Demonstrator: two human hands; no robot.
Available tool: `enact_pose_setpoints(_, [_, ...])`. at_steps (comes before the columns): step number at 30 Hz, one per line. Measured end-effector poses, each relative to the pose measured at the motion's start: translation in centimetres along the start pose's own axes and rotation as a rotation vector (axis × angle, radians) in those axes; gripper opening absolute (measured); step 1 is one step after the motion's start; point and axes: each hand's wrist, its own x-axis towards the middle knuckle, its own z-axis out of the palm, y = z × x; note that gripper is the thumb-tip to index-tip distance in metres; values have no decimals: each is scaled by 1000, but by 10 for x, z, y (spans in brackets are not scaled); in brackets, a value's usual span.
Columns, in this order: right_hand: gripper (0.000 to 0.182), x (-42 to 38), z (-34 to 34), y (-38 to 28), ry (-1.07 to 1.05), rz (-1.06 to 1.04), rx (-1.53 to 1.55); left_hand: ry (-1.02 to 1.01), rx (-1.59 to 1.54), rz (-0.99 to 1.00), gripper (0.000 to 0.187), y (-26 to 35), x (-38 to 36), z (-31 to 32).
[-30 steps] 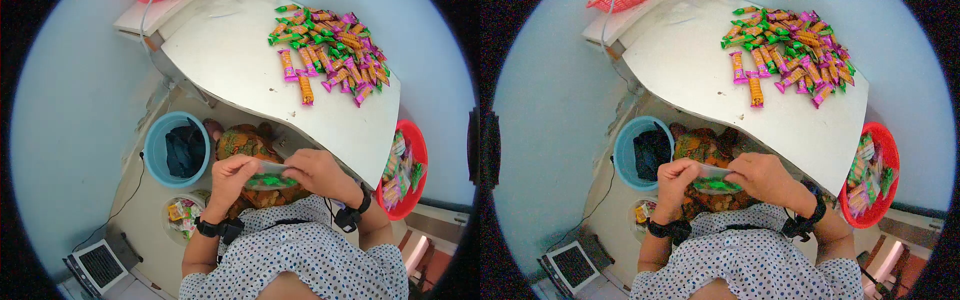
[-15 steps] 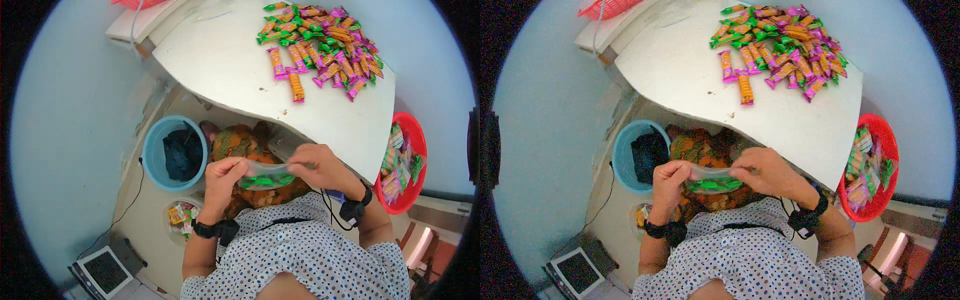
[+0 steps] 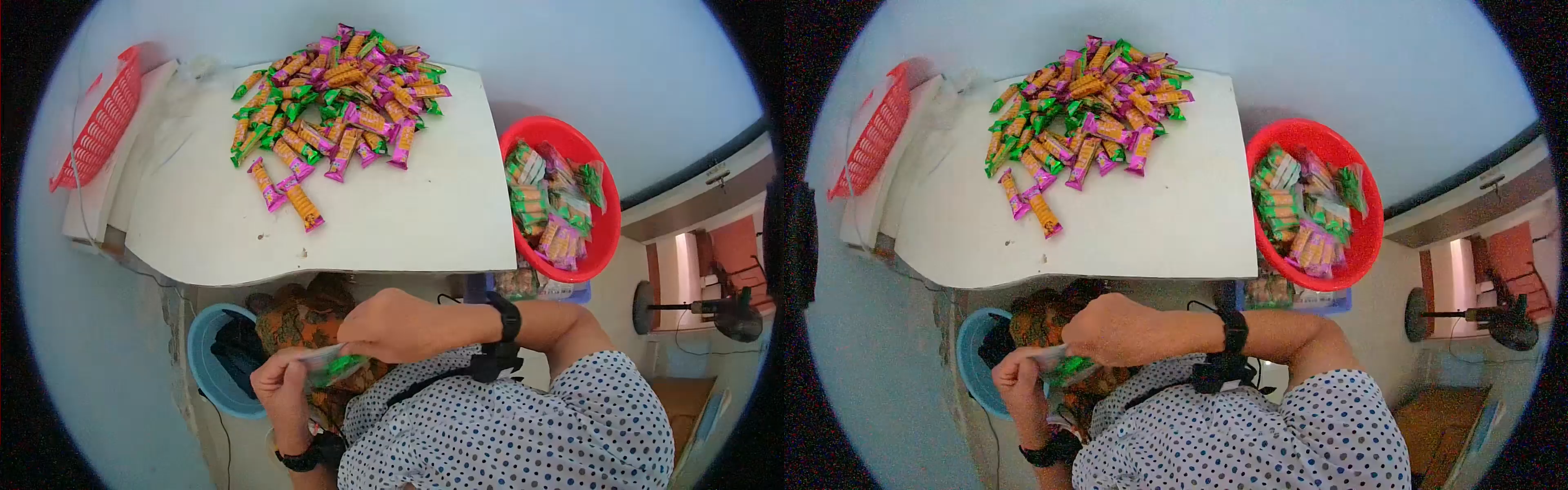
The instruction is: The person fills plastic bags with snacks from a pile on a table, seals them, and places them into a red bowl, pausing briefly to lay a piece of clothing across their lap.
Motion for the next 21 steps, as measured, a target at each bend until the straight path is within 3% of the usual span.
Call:
enact_pose_setpoints(4, [22,-15,-62,-18,81,216,304,15,-49,76,48,19,15,22])
enact_pose_setpoints(5, [22,-32,-91,-20,206,372,466,20,-86,91,53,22,19,27])
enact_pose_setpoints(7, [21,-57,-118,-9,441,415,528,-1,-96,72,48,7,21,11])
enact_pose_setpoints(10, [18,-103,-165,-4,860,583,369,4,-144,8,38,-2,23,-3])
enact_pose_setpoints(14, [25,-164,-219,37,1179,689,43,142,-189,-62,31,-19,20,-25])
enact_pose_setpoints(20, [21,-199,-256,102,1218,730,-1179,356,-161,-124,30,-30,9,-63])
enact_pose_setpoints(21, [20,-207,-251,119,1079,677,-1303,387,-149,-125,30,-30,6,-67])
